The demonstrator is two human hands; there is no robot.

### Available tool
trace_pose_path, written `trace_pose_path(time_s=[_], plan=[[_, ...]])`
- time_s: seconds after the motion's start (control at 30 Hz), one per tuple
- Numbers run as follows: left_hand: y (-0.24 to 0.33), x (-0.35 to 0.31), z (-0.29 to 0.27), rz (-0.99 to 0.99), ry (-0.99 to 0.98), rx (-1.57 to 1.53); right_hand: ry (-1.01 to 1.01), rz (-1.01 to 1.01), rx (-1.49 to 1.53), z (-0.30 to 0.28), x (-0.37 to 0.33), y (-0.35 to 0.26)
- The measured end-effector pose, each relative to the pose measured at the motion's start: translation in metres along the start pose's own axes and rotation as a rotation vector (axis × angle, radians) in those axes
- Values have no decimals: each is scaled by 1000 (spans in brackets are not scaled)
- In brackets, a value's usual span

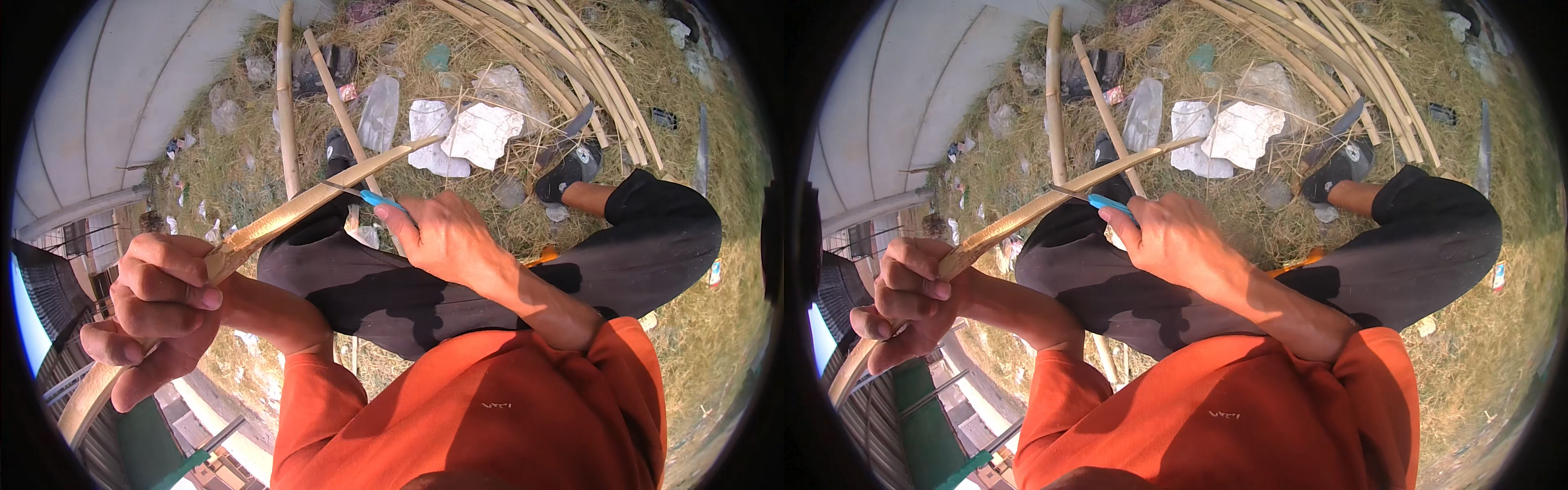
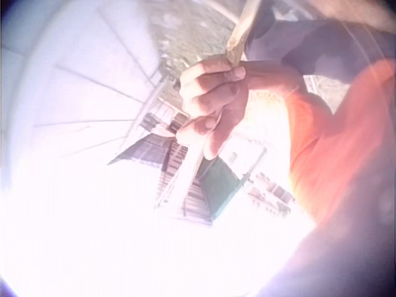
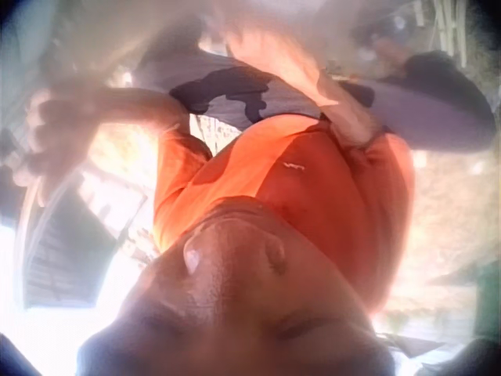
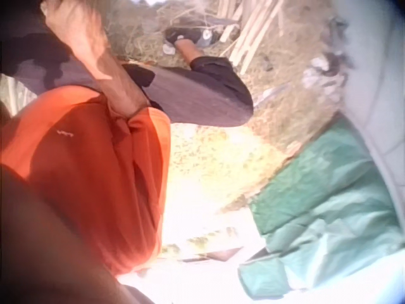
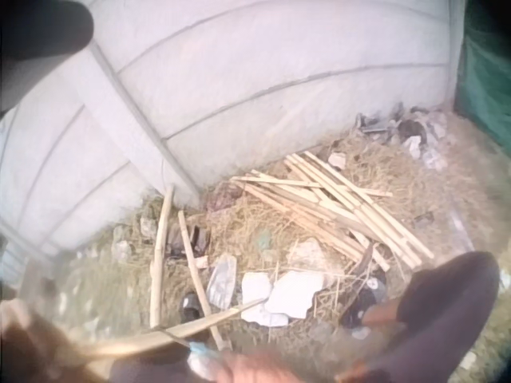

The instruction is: The person sits on the ground and uses a knife to sharpen the ends of bamboo sticks. They hold each stick with one hand and carefully shave the wood with the other, rotating the stick to shape the tip. Finished sticks are placed aside.

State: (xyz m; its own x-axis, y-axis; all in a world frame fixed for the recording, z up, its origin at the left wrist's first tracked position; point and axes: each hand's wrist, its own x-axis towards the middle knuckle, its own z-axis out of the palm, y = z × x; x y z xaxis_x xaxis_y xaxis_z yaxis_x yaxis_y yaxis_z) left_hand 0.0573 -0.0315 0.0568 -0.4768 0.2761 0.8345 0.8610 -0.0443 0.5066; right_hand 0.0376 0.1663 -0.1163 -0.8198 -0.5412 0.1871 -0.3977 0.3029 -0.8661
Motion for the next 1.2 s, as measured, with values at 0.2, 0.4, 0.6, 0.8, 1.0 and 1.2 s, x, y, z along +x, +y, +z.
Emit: trace_pose_path(time_s=[0.2, 0.4, 0.6, 0.8, 1.0, 1.2], plan=[[-3, -1, -21, 29, 50, 54, -88, 619, -592, -21, -62, 154], [-2, -8, -24, -43, 98, 57, -83, 319, -52, -44, -15, 39], [1, -5, -24, -85, 79, 93, -77, 75, 113, 3, 7, -7], [12, -10, -28, -166, 148, 76, -149, 274, -42, 20, 15, 44], [-25, 23, -35, -245, 367, 324, -134, 347, -199, 32, 23, 103], [-116, 93, -5, -173, 572, 476, -208, 586, 311, 27, 50, 133]])
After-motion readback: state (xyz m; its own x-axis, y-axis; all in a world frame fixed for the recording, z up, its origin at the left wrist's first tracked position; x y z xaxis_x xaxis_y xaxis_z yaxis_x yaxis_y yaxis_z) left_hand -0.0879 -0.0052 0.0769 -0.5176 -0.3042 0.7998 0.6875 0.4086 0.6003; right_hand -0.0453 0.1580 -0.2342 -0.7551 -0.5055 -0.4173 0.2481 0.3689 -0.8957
